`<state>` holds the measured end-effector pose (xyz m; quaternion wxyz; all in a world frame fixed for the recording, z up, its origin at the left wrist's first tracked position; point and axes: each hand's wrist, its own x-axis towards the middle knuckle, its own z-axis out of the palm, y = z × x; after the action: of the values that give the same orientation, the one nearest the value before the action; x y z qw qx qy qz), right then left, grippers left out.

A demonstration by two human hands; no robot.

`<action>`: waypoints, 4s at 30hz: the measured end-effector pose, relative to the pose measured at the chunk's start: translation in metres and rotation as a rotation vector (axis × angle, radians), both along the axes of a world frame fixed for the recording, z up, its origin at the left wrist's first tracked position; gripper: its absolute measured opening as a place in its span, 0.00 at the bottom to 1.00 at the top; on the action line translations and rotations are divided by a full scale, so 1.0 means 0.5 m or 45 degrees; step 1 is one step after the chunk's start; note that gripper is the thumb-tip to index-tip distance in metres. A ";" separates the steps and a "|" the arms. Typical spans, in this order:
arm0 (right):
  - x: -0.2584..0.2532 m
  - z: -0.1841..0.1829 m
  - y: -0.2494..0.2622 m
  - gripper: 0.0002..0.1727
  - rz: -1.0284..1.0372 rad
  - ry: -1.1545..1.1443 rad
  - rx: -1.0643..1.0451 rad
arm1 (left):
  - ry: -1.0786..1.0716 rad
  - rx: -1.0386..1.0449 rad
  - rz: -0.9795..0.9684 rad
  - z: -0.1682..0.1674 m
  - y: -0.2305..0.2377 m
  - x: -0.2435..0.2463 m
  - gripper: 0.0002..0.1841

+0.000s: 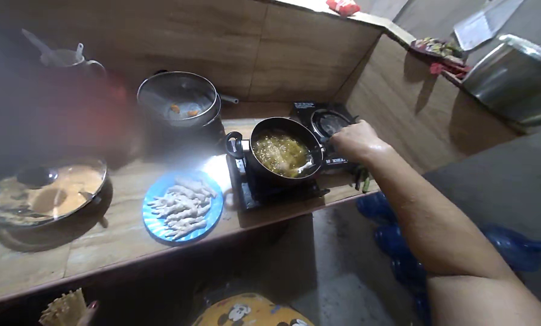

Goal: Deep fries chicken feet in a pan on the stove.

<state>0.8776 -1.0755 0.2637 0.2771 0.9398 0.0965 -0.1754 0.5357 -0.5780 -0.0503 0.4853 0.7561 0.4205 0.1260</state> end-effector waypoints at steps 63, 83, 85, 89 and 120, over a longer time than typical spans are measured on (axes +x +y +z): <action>-0.235 -0.098 0.094 0.23 0.340 -0.647 1.002 | 0.162 -0.331 0.119 -0.071 -0.092 0.031 0.33; -0.530 -0.404 0.035 0.26 -0.361 -0.048 1.295 | 0.394 -0.227 -0.356 -0.048 -0.070 0.068 0.30; -0.492 -0.375 0.102 0.25 -0.275 -0.085 1.246 | 0.403 -0.224 -0.373 -0.053 -0.061 0.057 0.30; -0.393 -0.336 0.247 0.22 -0.280 -0.056 0.958 | 0.407 -0.225 -0.326 -0.069 -0.042 0.025 0.31; -0.181 -0.005 0.051 0.12 0.010 -0.464 0.362 | 0.301 -0.179 -0.375 -0.093 0.027 0.066 0.39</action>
<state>0.7872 -1.0499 0.2612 0.1555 0.9851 0.0723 0.0135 0.5687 -0.5646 -0.0968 0.4975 0.7833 0.3670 -0.0656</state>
